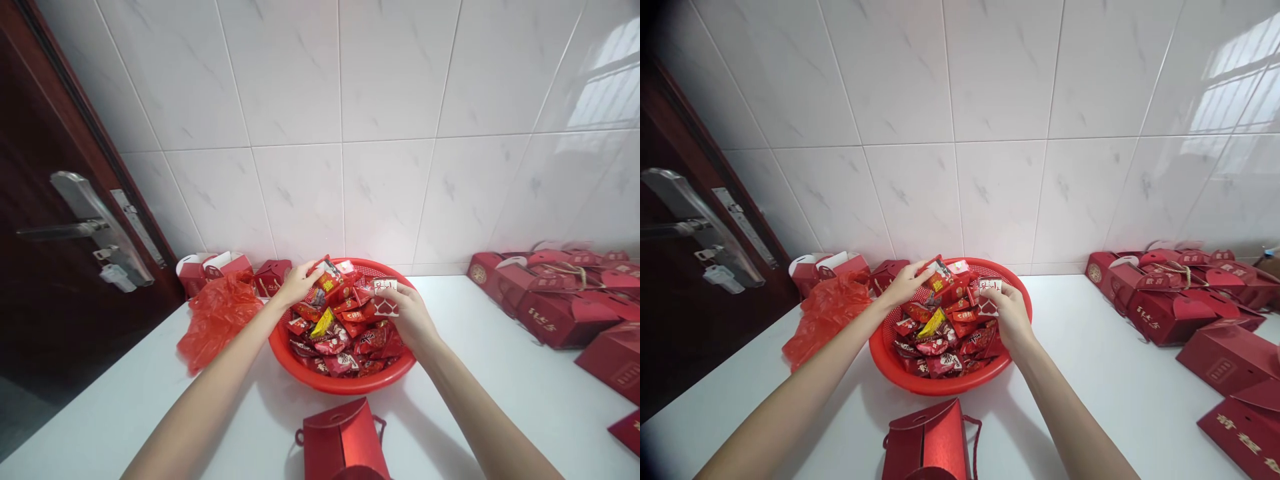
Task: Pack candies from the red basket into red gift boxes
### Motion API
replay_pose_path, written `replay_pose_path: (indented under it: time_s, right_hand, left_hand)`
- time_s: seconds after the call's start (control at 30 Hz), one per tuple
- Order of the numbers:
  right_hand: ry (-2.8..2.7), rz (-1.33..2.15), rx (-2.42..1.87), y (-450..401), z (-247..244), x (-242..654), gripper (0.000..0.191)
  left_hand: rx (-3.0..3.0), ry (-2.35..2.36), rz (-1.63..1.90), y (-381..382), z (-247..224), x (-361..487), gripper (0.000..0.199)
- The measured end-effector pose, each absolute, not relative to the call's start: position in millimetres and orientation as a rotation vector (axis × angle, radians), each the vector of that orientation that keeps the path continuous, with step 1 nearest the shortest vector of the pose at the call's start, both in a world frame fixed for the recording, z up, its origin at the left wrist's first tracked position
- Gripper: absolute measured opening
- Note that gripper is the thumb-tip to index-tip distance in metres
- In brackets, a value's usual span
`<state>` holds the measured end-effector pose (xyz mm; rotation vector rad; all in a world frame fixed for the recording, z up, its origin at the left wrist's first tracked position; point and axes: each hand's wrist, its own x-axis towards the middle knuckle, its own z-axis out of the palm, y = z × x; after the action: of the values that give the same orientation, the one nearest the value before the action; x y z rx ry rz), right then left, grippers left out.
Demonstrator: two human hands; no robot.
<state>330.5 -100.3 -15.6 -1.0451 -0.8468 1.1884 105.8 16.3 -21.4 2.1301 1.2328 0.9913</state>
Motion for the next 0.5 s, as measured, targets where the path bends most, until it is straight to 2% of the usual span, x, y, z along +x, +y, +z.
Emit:
replay_pose_path:
  time_s: [0.23,0.5]
  right_hand:
    - [-0.857,1.182,-1.048,-99.1,-18.0,331.4,0.014]
    - [-0.841,1.173,-1.046,-98.4,-19.2,331.1,0.014]
  left_hand:
    - [2.061,1.349,1.142,27.4,-27.1,101.9,0.047]
    - [2.106,1.205,0.979,23.3,-29.3,106.4,0.051]
